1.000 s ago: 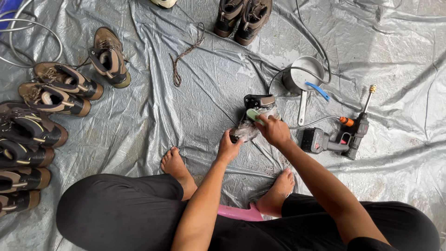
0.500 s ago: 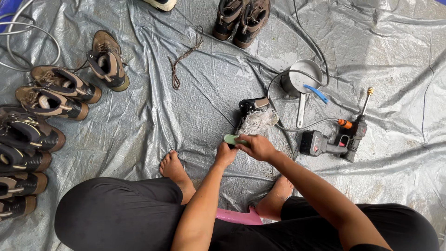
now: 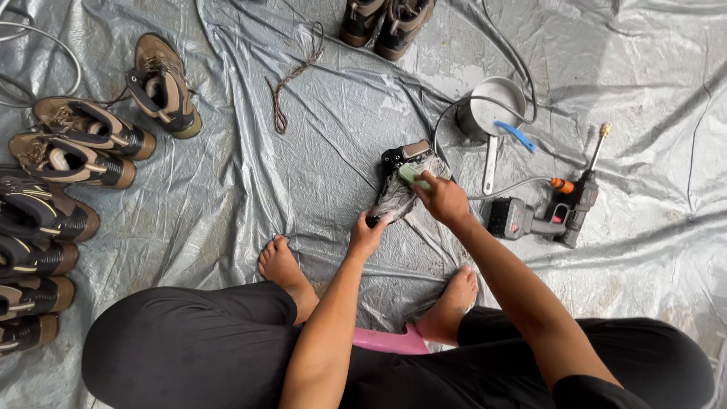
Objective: The person scrubs a hiking boot with a green brush and soapy water. They repeatedly dip the brush into a metal pot to reload soap and scrub different parts of the shoe, including the toe, sides, and heel.
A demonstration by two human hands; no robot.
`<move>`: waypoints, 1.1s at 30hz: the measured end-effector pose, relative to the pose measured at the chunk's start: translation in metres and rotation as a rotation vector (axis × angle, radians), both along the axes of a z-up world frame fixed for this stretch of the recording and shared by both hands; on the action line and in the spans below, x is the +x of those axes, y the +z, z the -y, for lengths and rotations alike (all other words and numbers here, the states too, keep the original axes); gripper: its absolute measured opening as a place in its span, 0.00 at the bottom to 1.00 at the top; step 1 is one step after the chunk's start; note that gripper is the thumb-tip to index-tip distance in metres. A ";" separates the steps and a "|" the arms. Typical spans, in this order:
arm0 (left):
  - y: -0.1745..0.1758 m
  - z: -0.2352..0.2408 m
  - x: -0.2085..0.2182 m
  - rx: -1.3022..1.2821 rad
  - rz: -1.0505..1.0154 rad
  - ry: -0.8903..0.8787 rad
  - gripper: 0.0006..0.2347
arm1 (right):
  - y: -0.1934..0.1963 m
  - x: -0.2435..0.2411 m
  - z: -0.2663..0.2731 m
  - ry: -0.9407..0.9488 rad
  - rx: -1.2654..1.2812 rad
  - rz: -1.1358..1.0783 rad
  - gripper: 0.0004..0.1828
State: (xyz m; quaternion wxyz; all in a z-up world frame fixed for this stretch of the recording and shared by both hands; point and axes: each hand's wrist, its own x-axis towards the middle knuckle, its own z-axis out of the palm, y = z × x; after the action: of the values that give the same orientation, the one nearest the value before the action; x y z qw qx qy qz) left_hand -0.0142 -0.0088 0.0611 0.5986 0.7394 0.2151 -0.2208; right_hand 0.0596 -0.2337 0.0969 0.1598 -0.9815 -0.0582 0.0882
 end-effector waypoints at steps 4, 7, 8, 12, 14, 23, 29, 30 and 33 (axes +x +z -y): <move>-0.023 0.005 0.014 0.014 0.036 0.076 0.34 | 0.024 -0.008 -0.028 -0.046 0.050 -0.140 0.15; -0.037 -0.001 0.021 -0.055 0.059 0.258 0.28 | 0.018 -0.021 -0.045 0.029 0.390 -0.235 0.13; -0.016 -0.006 0.018 -0.071 0.114 0.302 0.28 | 0.014 -0.021 -0.040 -0.001 0.413 -0.184 0.14; 0.030 -0.009 0.021 -0.065 0.229 0.350 0.29 | -0.018 -0.008 -0.019 -0.317 0.361 -0.096 0.14; 0.039 -0.011 0.035 -0.106 0.276 0.374 0.31 | 0.016 -0.015 -0.053 -0.229 0.445 -0.105 0.14; 0.037 -0.032 0.050 0.279 0.546 0.433 0.24 | 0.043 -0.038 -0.091 -0.345 0.562 -0.023 0.14; 0.027 -0.029 0.045 0.155 0.496 0.512 0.20 | 0.033 -0.039 -0.108 -0.150 0.611 0.021 0.14; 0.023 -0.029 0.039 0.158 0.509 0.524 0.18 | 0.029 -0.039 -0.103 -0.153 0.502 0.028 0.13; 0.036 -0.020 0.039 0.123 0.529 0.528 0.18 | 0.027 -0.031 -0.073 -0.373 0.440 0.036 0.14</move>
State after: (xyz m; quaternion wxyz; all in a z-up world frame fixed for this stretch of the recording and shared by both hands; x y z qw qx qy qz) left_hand 0.0249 0.0110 0.0971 0.6241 0.7247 0.2489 0.1530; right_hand 0.0283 -0.1602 0.1243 0.3811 -0.9184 0.1029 0.0252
